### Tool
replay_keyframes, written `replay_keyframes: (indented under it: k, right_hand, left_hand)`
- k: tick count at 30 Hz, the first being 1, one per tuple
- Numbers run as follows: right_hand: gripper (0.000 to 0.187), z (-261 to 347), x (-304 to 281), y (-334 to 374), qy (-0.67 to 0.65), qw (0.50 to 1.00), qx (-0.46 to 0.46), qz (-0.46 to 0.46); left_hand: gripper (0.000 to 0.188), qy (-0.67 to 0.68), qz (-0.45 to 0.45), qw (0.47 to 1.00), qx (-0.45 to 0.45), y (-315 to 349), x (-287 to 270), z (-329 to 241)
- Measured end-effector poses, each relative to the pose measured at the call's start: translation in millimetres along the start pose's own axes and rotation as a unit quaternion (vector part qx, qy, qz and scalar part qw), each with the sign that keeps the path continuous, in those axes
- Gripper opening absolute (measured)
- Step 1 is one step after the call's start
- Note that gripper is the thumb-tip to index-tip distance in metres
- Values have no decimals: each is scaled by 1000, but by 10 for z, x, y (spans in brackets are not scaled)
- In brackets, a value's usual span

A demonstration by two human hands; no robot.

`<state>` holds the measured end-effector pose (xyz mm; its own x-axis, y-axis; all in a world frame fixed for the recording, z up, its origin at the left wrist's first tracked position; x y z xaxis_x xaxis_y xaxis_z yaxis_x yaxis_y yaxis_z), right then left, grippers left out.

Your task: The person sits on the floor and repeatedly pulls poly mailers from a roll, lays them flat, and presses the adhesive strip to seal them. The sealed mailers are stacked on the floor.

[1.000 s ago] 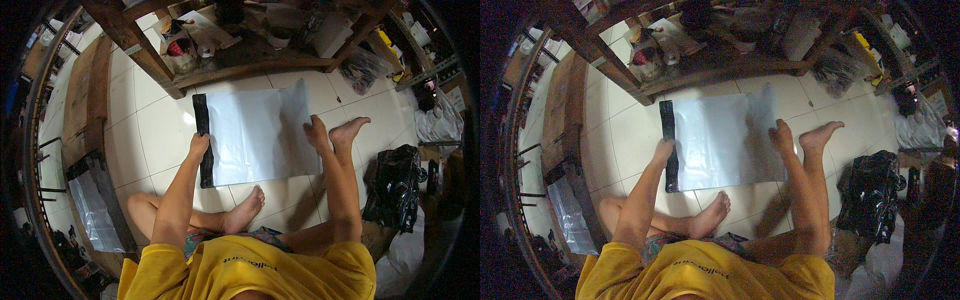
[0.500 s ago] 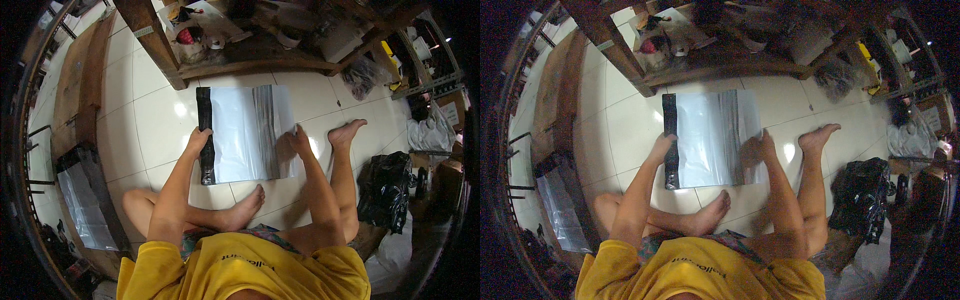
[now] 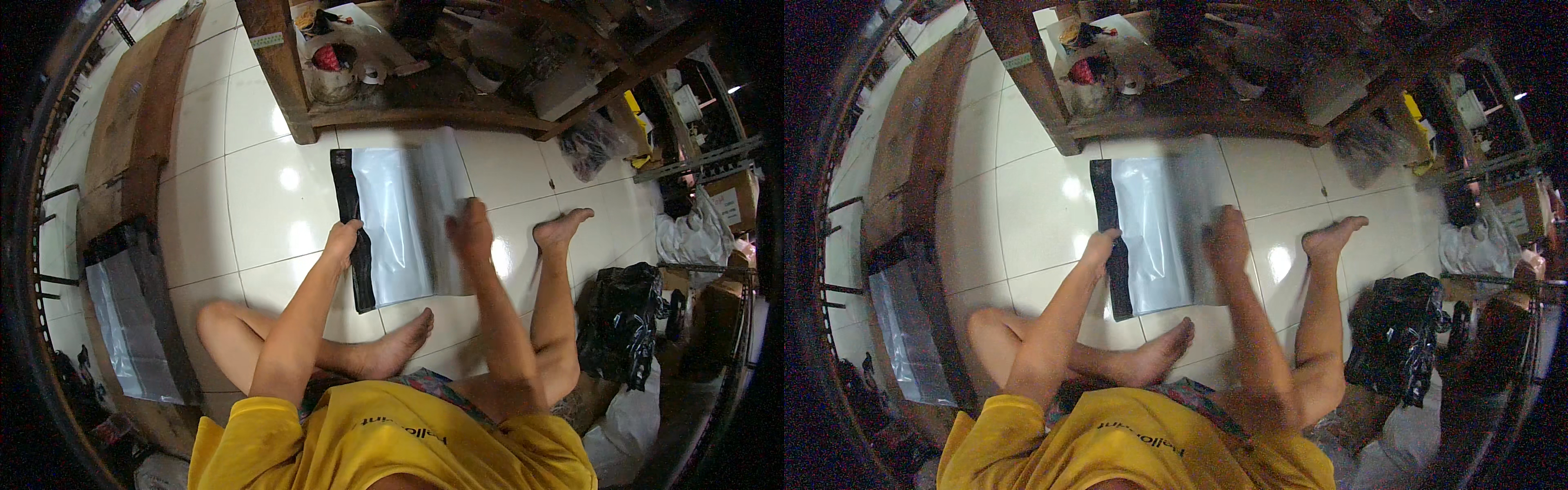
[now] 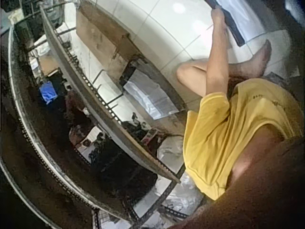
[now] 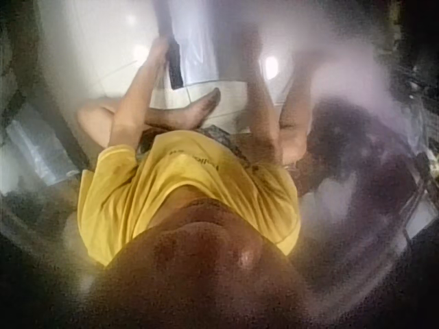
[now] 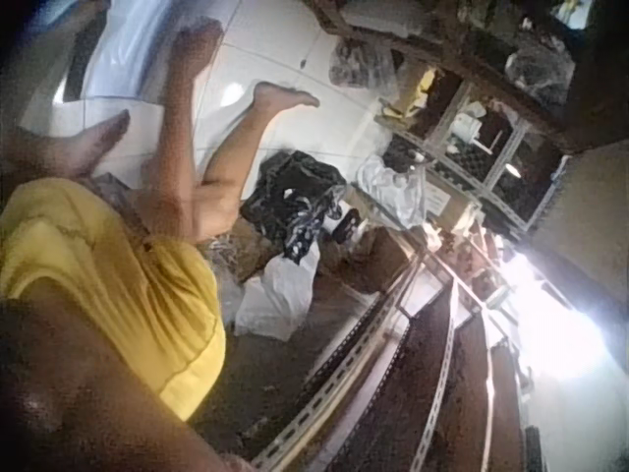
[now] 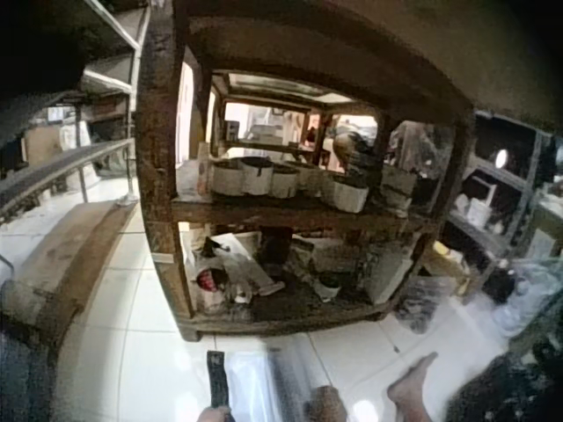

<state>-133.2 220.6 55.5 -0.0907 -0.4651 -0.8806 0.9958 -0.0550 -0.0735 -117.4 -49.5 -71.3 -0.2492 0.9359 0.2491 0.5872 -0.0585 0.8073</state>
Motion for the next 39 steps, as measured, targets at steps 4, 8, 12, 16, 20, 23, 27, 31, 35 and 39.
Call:
replay_keyframes:
  k: [4,8,12,16,20,23,27,31,35,39]
  right_hand:
    - [74,871,714,378,93,972,-119,179]
    - [86,746,654,368,126,979,-144,75]
    - [104,-82,721,31,-128,986,60,94]
    - [112,-246,1043,-211,-169,961,-8,221]
    - [107,145,832,-52,-200,959,-27,200]
    - [99,172,800,7,-410,891,104,164]
    - [88,7,982,-92,-432,878,91,183]
    - [80,214,896,-50,-466,877,38,112]
    - [71,341,636,137,-438,898,-10,23]
    - [70,851,-94,376,-480,869,-105,-59]
  left_hand:
    - [31,-21,-3,1000,-11,67,29,34]
    - [32,6,12,1000,-22,85,-34,-8]
    - [41,-17,16,999,-38,29,3,58]
    - [63,-26,41,999,14,89,173,-3]
    - [84,-65,34,996,55,41,103,-44]
    - [97,-123,-31,987,95,116,141,-130]
    - [99,-269,-103,950,121,334,313,-274]
    - [83,-336,-176,912,159,527,423,-284]
    - [63,-262,-162,909,280,844,481,-291]
    - [53,-135,-72,932,330,1499,515,-504]
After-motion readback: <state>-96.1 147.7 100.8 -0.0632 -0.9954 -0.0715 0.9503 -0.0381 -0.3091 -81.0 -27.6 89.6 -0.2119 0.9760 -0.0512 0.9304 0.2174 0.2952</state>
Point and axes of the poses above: each hand's wrist, its own y-axis away from the middle knuckle, its own x-axis out of the palm, z = x × y, the point moved 7 cm from there along -y, towards the middle knuckle, and after that the axes turned 9 degrees about -x, right-handed, at the moved point
